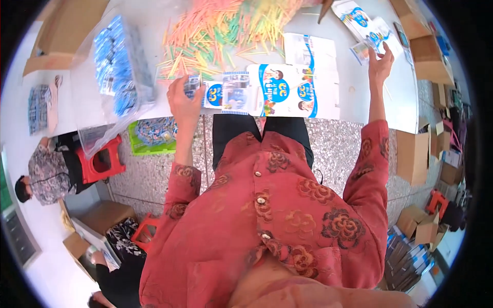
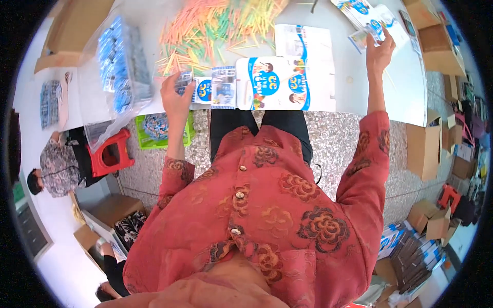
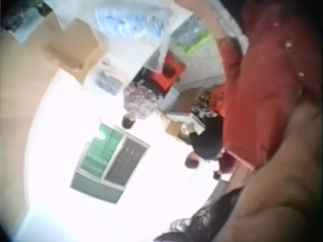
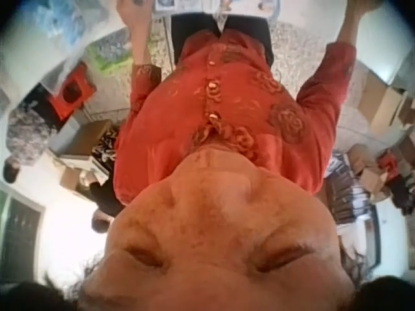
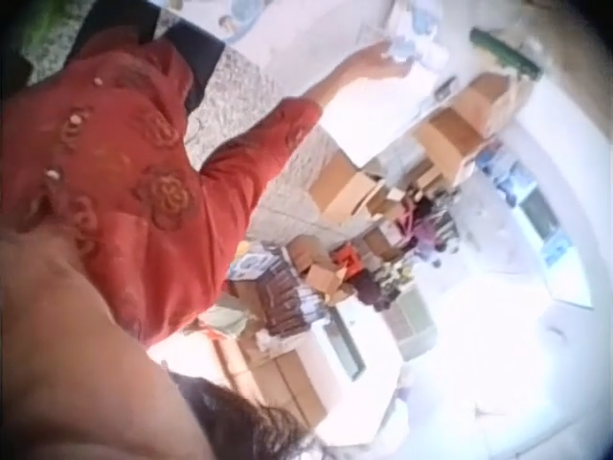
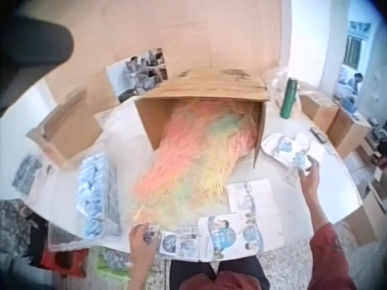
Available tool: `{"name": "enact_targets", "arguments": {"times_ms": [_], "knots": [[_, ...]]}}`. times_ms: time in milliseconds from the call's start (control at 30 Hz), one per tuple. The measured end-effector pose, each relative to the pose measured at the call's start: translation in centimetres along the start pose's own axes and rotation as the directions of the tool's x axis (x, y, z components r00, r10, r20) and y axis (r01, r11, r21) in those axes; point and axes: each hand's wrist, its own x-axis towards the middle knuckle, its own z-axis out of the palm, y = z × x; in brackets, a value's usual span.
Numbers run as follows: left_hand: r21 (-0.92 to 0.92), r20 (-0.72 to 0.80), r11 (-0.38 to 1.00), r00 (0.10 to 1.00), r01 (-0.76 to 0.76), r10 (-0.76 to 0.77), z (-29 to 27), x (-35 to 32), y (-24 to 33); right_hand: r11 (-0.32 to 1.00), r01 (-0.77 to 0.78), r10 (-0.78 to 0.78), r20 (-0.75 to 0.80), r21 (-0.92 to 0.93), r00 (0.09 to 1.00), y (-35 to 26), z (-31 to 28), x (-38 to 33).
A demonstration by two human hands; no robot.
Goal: Sorting and placing small colorful plastic components into plastic bags.
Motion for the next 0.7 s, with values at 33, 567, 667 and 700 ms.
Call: {"name": "enact_targets", "arguments": {"times_ms": [33, 567, 667, 700], "knots": [[0.014, -0.006, 1.000, 1.000, -0.014, 0.015, 0.1, 0.0, 0.0, 0.999, 0.043, -0.044, 0.046, 0.027, 0.998, -1.7, -0.3, -0.6], [-0.167, 0.034, 0.983, 0.996, -0.081, 0.088, 0.6, -0.6, 3.5, 0.849, 0.029, -0.441, 0.677, 0.527, 0.589, -22.9, 3.4, -15.3], [-0.245, 0.044, 0.966, 0.994, -0.089, 0.103, 0.5, -0.4, 4.5, 0.861, -0.100, -0.388, 0.770, 0.499, 0.506, -23.4, 3.7, -15.1], [-0.246, 0.042, 0.965, 0.994, -0.088, 0.102, 0.5, -0.3, 4.7, 0.811, -0.204, -0.398, 0.772, 0.549, 0.495, -23.5, 3.5, -15.0]]}}
